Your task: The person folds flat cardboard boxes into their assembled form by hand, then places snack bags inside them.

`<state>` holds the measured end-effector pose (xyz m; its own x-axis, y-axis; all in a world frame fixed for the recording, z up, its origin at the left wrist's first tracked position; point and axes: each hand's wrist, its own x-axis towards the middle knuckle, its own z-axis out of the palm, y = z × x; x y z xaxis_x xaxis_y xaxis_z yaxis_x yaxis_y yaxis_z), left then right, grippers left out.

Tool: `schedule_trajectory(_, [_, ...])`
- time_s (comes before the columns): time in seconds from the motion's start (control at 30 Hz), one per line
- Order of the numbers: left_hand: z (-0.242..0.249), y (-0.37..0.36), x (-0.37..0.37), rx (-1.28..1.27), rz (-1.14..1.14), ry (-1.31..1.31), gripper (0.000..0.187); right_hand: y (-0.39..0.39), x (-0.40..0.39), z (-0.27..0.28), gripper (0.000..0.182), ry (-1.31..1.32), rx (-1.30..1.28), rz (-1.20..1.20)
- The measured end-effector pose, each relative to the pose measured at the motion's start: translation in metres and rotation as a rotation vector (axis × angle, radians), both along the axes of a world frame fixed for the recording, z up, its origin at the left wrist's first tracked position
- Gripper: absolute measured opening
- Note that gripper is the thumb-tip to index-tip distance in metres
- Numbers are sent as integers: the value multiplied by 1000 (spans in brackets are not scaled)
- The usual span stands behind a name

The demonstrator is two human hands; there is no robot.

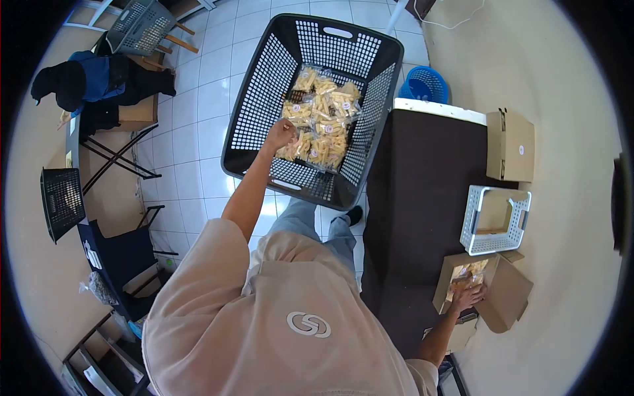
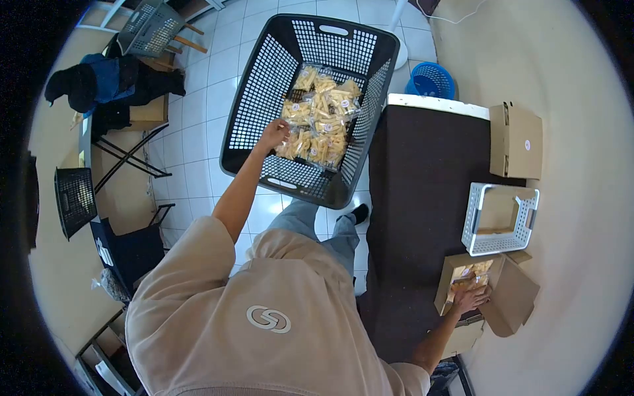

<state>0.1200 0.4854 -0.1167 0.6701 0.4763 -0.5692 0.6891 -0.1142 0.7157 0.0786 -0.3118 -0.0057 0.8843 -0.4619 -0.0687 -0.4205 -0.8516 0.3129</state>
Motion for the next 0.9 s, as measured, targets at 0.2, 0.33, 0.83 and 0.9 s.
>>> schedule_trajectory(0.2, [-41, 46, 37, 496, -363, 19, 19, -117, -20, -72, 67, -71, -359, 808])
schedule_trajectory(0.33, [-46, 50, 68, 491, -492, 177, 22, -78, -18, -29, 69, -30, -313, 563])
schedule_trajectory(0.83, [-123, 41, 130, 608, -728, 407, 42, 241, -236, 47, 68, -121, 807, -597])
schedule_trajectory(0.9, [-119, 40, 125, 615, -715, 427, 39, 261, -233, 47, 66, -102, 889, -642])
